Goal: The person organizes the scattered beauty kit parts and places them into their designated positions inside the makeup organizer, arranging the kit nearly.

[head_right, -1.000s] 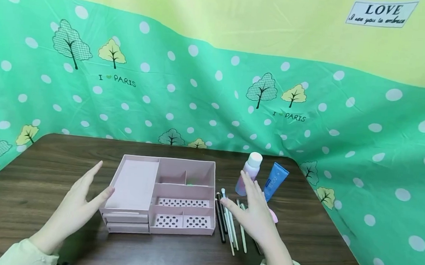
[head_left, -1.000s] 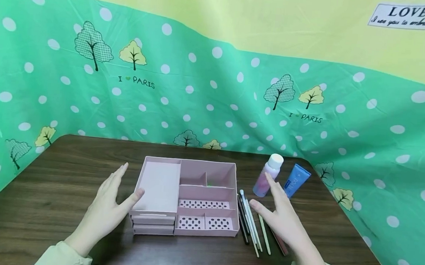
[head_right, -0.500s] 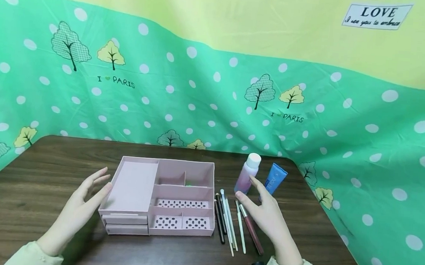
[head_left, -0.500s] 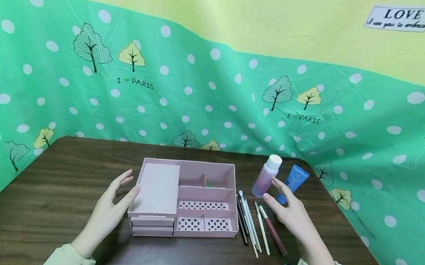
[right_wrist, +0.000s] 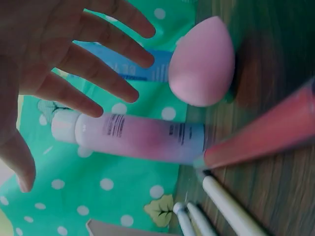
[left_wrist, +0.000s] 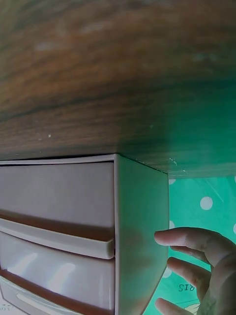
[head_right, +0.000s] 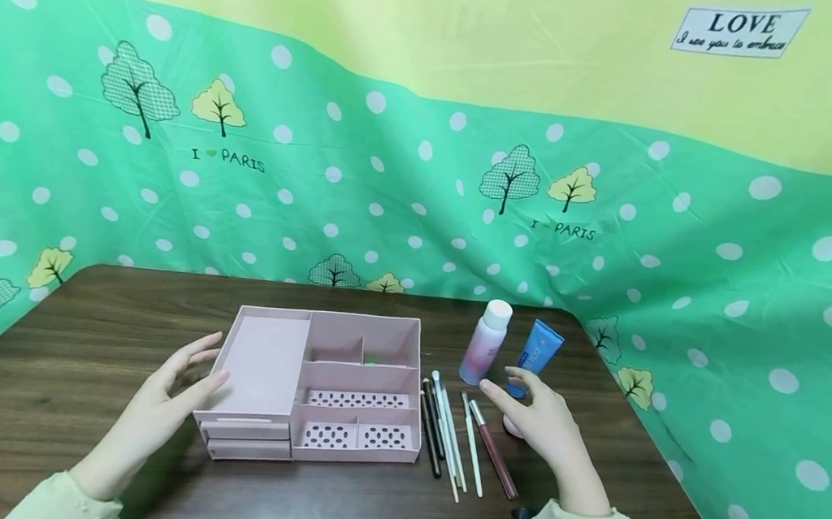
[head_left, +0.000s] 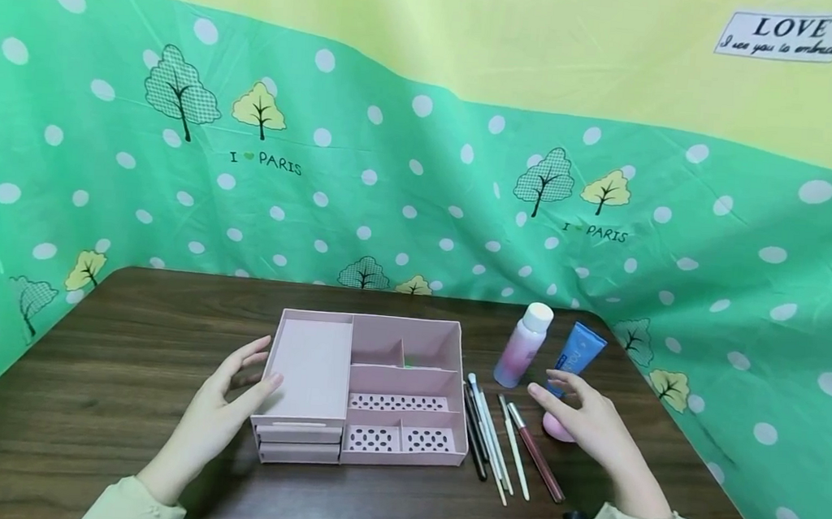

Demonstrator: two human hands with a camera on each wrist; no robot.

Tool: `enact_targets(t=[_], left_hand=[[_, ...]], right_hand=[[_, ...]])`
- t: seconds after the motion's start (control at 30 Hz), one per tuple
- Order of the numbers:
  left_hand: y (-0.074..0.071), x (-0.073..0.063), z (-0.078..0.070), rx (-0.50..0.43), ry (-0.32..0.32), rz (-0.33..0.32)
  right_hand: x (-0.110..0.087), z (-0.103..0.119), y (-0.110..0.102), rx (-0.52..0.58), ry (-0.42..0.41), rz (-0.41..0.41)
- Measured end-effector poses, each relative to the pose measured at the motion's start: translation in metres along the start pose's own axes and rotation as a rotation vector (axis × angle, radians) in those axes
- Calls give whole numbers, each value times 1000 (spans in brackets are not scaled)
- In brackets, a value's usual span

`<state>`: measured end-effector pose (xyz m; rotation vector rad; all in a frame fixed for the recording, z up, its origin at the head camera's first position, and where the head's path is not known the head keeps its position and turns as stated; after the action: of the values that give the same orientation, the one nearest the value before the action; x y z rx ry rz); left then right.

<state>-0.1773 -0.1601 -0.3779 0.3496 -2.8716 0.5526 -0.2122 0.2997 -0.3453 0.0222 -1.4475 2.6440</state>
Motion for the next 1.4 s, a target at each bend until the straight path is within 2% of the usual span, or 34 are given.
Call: enact_targets(t=[0.23,0.5,0.7,1.07,1.27,1.4], left_hand=[[-1,0,-2,-10,-4,22],[-1,2,-1,-4,18,26],[0,3,-1,3,30,34],[3,5,0,8,11,47],[3,4,2,-9,-34,57],[2,3,2,-9,-38,56]], right_hand=[[5,-16,-2,-65,56,21],[9,-28,-3,-78,-2,-8],[11,-34,-3,-71,0,8],[14,-39,1,-78,27,35],[14,-41,5,-79,49,41],[15,-40,7,-74,53,43]])
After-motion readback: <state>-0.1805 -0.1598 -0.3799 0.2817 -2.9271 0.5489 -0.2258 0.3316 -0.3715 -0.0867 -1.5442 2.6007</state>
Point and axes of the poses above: each hand's wrist, its own x-axis towards the middle knuckle, its own y-axis out of the palm, z = x × y, the point moved 3 cm from there along x, towards the middle knuckle, and after that the axes turned 9 degrees about -z, right-handed, at the moved point
